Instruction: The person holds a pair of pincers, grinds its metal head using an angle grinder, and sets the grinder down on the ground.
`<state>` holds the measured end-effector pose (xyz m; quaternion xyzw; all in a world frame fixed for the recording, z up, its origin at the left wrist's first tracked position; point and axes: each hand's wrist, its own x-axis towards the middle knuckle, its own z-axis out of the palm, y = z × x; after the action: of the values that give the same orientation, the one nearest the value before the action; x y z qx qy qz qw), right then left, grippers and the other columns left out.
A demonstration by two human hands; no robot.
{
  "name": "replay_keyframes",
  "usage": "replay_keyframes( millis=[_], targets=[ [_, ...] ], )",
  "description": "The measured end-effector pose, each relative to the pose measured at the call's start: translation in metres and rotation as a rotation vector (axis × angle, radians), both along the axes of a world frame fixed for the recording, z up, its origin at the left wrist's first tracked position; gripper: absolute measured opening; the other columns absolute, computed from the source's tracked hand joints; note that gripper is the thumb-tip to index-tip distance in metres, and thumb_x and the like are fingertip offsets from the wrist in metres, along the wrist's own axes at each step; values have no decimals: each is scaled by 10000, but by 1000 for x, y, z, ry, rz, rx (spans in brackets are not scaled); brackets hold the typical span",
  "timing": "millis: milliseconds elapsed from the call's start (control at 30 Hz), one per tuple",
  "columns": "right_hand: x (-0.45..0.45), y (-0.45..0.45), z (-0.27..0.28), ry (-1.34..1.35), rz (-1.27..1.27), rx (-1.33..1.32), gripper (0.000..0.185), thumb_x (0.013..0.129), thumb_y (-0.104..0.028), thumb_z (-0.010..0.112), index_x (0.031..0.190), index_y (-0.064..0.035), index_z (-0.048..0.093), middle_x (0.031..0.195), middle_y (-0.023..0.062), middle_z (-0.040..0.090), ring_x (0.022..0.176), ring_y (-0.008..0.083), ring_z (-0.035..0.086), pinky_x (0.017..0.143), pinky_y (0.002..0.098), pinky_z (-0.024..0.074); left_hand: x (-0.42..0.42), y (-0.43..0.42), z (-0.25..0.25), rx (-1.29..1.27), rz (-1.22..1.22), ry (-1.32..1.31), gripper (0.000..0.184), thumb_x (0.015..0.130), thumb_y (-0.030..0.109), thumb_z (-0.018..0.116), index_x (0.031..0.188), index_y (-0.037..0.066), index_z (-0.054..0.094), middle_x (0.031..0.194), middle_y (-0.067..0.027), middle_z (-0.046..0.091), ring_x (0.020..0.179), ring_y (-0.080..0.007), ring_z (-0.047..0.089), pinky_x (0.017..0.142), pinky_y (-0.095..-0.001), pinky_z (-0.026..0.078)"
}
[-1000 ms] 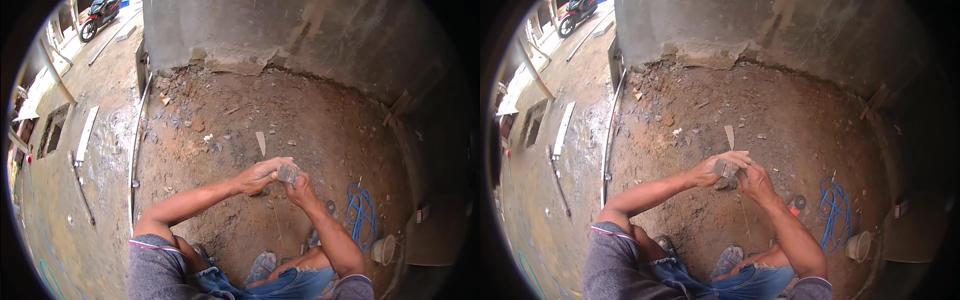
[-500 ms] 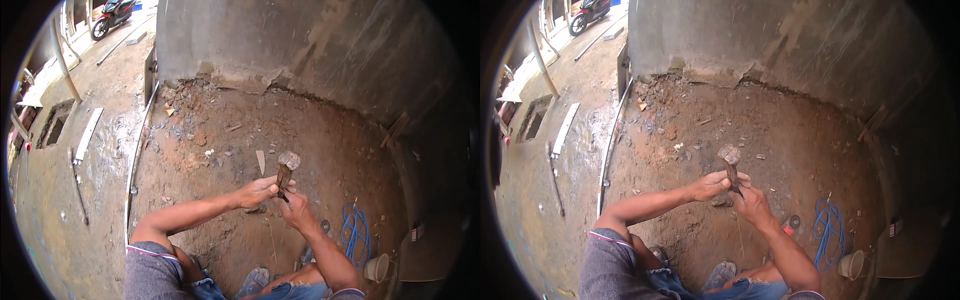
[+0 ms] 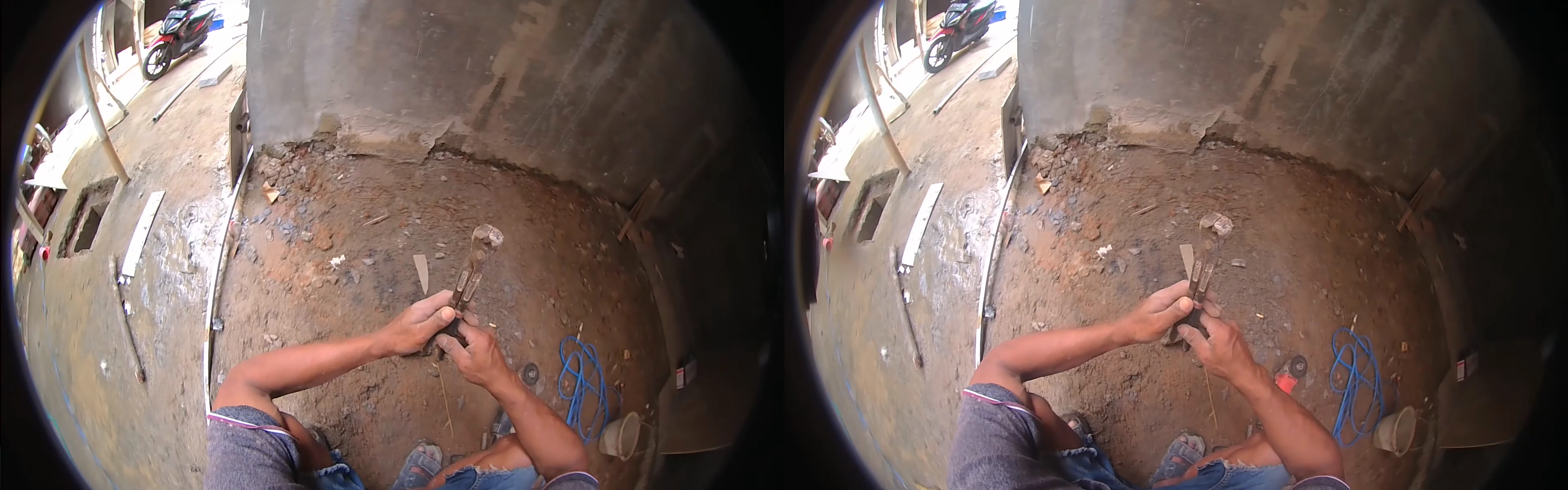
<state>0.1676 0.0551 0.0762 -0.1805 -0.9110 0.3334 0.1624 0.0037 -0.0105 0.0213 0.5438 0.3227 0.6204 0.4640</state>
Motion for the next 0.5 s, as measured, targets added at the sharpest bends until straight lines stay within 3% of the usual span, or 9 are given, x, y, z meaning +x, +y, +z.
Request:
replay_keyframes(
  millis=[267, 500],
  targets=[
    [4, -1, 0, -83, -31, -327, 327, 887, -132, 629, 1161, 36, 570, 1042, 175, 636, 907, 265, 673, 759, 374, 522, 11, -3, 6, -30, 30, -96, 456, 989, 362, 515, 1260, -4, 494, 1117, -78, 620, 1046, -143, 562, 918, -298, 457],
    [3, -2, 6, -54, -1, -372, 308, 886, -101, 613, 1163, 24, 567, 975, 140, 648, 876, 217, 665, 735, 354, 523, 13, -7, 11, -71, 19, -112, 418, 985, 336, 531, 1235, 0, 516, 1096, -77, 637, 997, -143, 591, 874, -302, 488]
  ],
)
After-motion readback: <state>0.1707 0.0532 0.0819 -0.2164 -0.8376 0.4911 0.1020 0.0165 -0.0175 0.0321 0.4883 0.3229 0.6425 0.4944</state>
